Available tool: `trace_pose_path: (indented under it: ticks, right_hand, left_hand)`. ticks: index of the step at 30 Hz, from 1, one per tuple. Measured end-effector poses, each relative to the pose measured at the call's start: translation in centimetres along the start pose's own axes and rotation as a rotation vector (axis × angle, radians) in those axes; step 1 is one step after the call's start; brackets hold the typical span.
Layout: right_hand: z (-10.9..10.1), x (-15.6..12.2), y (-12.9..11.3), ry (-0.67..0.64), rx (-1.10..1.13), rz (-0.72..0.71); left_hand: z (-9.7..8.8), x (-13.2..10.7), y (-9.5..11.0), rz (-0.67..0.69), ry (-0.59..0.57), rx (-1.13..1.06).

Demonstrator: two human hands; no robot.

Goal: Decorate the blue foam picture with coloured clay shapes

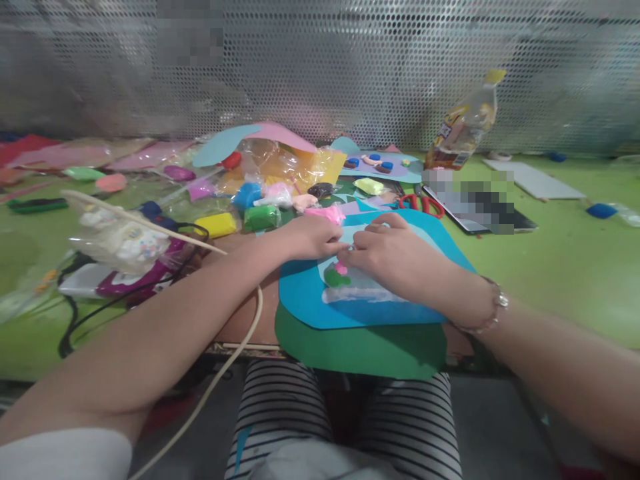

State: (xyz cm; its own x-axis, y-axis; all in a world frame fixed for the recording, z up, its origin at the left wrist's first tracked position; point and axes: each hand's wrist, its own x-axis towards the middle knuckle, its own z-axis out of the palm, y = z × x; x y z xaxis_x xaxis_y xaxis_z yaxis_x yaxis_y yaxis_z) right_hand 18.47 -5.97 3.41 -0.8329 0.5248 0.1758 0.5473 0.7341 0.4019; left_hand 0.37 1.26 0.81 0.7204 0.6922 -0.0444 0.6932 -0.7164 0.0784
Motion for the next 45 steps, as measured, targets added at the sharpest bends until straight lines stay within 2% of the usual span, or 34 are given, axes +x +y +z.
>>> trace_pose_path:
  ticks: [17, 27, 45]
  right_hand:
    - [-0.03, -0.03, 0.15, 0.026, 0.069, -0.029]
    - [-0.14, -0.1, 0.08, 0.035, 0.057, 0.023]
    - [-0.2, -0.16, 0.13, 0.042, 0.097, 0.022]
  left_hand:
    - [0.21, 0.05, -0.25, -0.005, -0.004, -0.005]
    - [0.29, 0.0, -0.29, 0.005, 0.026, -0.026]
    - [0.22, -0.02, -0.22, 0.013, 0.038, -0.027]
